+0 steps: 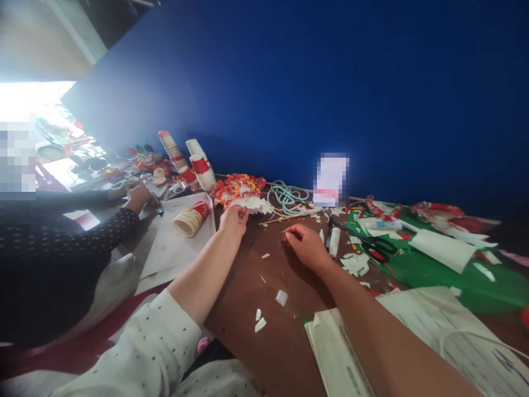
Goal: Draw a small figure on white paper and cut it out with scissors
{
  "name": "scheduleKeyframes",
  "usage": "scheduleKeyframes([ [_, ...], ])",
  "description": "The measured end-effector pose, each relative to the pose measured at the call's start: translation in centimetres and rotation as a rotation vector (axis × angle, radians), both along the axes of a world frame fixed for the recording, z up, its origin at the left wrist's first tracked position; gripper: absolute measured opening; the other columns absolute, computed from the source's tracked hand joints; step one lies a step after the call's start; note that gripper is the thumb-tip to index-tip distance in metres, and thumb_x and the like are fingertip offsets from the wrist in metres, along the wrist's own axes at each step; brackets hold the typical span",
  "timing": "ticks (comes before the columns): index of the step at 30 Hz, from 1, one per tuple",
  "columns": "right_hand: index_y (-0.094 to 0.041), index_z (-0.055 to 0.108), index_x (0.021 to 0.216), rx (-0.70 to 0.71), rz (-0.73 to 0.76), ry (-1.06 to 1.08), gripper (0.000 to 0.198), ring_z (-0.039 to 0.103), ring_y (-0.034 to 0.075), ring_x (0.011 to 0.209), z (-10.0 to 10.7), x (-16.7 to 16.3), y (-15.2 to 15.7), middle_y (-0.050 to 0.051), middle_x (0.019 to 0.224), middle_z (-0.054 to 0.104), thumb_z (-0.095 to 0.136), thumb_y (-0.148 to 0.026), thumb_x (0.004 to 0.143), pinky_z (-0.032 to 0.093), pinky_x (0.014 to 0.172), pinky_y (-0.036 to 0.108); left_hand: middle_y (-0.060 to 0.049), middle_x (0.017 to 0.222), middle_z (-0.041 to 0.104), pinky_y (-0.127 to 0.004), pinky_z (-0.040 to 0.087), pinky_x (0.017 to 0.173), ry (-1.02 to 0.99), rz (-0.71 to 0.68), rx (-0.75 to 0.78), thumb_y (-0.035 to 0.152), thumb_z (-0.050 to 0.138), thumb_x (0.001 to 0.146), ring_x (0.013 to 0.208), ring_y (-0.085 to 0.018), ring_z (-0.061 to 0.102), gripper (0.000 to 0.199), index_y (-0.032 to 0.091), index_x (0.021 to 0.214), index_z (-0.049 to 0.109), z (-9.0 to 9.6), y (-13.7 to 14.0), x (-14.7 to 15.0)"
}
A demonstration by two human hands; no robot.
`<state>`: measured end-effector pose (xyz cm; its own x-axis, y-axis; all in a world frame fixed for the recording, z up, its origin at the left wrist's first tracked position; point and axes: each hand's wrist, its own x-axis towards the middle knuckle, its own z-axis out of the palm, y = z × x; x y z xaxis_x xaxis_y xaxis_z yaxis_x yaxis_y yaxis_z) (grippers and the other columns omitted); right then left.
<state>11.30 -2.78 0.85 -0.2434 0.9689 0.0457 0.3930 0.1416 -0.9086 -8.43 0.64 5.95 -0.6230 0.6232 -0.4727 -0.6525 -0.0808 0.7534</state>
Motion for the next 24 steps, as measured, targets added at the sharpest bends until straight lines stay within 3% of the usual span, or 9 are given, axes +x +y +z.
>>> scheduleKeyframes([
  [13,-0.020,0.064,0.093,0.048,0.037,-0.037,0.017,0.068,0.020,0.072,-0.6,0.3,0.3,0.006,0.083,0.075,0.055,-0.032,0.085,0.053,0.066,0.032,0.000,0.066,0.057,-0.021,0.052,0.067,0.011,0.038,-0.016,-0.014,0.051,0.070,0.058,-0.007,0.057,0.028,0.014,0.070,0.056,-1.4,-1.1,-0.4],
  [24,-0.021,0.066,0.091,0.110,0.043,-0.071,0.015,0.069,0.019,0.072,-0.7,0.3,0.3,0.004,0.081,0.075,0.055,-0.029,0.085,0.053,0.071,0.032,-0.007,0.065,0.060,-0.027,0.057,0.071,-0.015,-0.164,-0.024,-0.006,0.050,0.075,0.065,-0.015,0.064,0.020,0.011,0.078,0.060,-1.0,-3.8,-0.9],
])
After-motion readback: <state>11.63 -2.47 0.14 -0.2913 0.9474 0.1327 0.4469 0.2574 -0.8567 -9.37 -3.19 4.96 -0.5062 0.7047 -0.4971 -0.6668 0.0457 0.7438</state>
